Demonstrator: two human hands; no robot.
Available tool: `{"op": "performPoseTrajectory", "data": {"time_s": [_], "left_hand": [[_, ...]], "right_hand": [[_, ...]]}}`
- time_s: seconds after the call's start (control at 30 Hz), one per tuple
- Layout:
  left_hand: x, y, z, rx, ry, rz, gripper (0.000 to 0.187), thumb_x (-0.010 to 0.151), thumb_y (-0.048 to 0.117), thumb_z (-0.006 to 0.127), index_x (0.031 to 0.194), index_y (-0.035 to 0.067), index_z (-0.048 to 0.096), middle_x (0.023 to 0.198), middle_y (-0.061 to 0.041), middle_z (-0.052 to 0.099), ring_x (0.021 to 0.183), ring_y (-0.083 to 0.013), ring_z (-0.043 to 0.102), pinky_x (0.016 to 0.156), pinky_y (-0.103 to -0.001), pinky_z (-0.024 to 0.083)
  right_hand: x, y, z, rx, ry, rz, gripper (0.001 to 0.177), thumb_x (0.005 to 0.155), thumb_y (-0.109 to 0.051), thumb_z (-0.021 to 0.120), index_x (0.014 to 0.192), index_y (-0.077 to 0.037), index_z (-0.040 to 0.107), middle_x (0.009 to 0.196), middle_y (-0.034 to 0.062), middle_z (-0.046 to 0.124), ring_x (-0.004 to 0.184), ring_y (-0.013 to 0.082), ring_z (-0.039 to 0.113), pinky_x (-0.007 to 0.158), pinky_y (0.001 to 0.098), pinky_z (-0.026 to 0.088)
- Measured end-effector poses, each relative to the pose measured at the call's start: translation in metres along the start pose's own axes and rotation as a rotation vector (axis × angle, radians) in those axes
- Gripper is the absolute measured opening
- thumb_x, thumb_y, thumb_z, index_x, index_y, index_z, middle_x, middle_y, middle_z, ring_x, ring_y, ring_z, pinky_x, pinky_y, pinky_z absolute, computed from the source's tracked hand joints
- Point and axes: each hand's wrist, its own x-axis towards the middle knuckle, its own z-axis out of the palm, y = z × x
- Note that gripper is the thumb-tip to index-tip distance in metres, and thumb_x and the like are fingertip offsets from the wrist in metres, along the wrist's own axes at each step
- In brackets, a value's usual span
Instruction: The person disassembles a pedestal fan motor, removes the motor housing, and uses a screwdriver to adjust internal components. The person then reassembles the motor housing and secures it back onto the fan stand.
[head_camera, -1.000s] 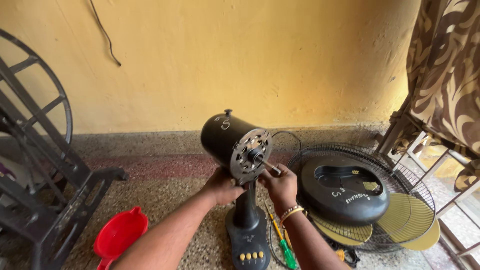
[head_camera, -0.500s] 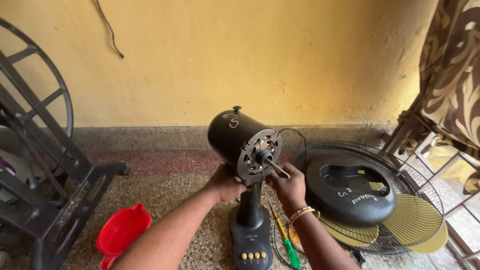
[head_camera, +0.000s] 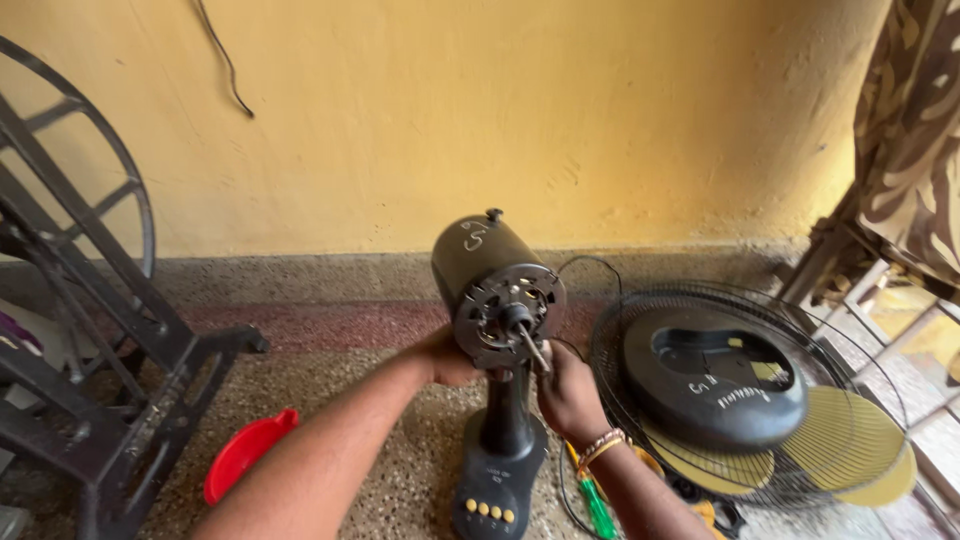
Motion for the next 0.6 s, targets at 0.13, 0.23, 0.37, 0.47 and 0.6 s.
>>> {"op": "performPoseTrajectory", "data": {"time_s": [0.13, 0.23, 0.37, 0.47, 0.6], "left_hand": [[-0.002, 0.002, -0.009, -0.195, -0.003, 0.026, 0.031, 0.088, 0.015, 0.076, 0.118, 0.015, 0.071, 0.117, -0.006, 0.073, 0.111, -0.0205, 0.068, 0.098, -0.040, 0.058], [0.001, -0.004, -0.007, -0.197, -0.035, 0.009, 0.027, 0.091, 0.017, 0.074, 0.118, 0.013, 0.071, 0.116, -0.008, 0.074, 0.110, -0.0212, 0.069, 0.098, -0.040, 0.058], [-0.001, -0.005, -0.007, -0.257, -0.044, 0.056, 0.019, 0.095, 0.017, 0.072, 0.112, 0.010, 0.075, 0.116, -0.010, 0.076, 0.112, -0.0223, 0.071, 0.101, -0.041, 0.058], [-0.004, -0.002, -0.006, -0.215, -0.017, -0.045, 0.025, 0.092, 0.021, 0.073, 0.117, 0.013, 0.073, 0.116, -0.009, 0.075, 0.112, -0.0208, 0.071, 0.100, -0.039, 0.059], [-0.002, -0.006, -0.006, -0.092, -0.002, -0.004, 0.036, 0.089, 0.024, 0.077, 0.123, 0.017, 0.070, 0.123, -0.005, 0.072, 0.117, -0.0198, 0.067, 0.104, -0.038, 0.055]], "right_hand": [[-0.007, -0.015, -0.010, 0.183, -0.110, 0.271, 0.016, 0.098, -0.006, 0.052, 0.114, -0.003, 0.048, 0.088, 0.0168, 0.072, 0.076, 0.0310, 0.074, 0.067, 0.0398, 0.057], [-0.013, -0.023, -0.019, 0.087, -0.100, 0.265, 0.017, 0.096, -0.006, 0.055, 0.112, -0.005, 0.052, 0.087, 0.0139, 0.076, 0.080, 0.0256, 0.077, 0.069, 0.0373, 0.059], [-0.015, -0.030, -0.013, 0.102, -0.030, 0.411, 0.012, 0.096, -0.010, 0.062, 0.108, -0.006, 0.063, 0.088, 0.0132, 0.078, 0.082, 0.0243, 0.075, 0.072, 0.0381, 0.060], [-0.007, -0.028, -0.010, 0.466, 0.155, 0.476, 0.008, 0.101, -0.010, 0.055, 0.103, -0.004, 0.061, 0.099, 0.0124, 0.076, 0.093, 0.0212, 0.074, 0.085, 0.0349, 0.061], [-0.001, -0.031, -0.014, 0.886, 0.358, 0.471, 0.007, 0.099, -0.004, 0.046, 0.099, -0.008, 0.053, 0.103, 0.0119, 0.071, 0.097, 0.0216, 0.073, 0.092, 0.0350, 0.062]]}}
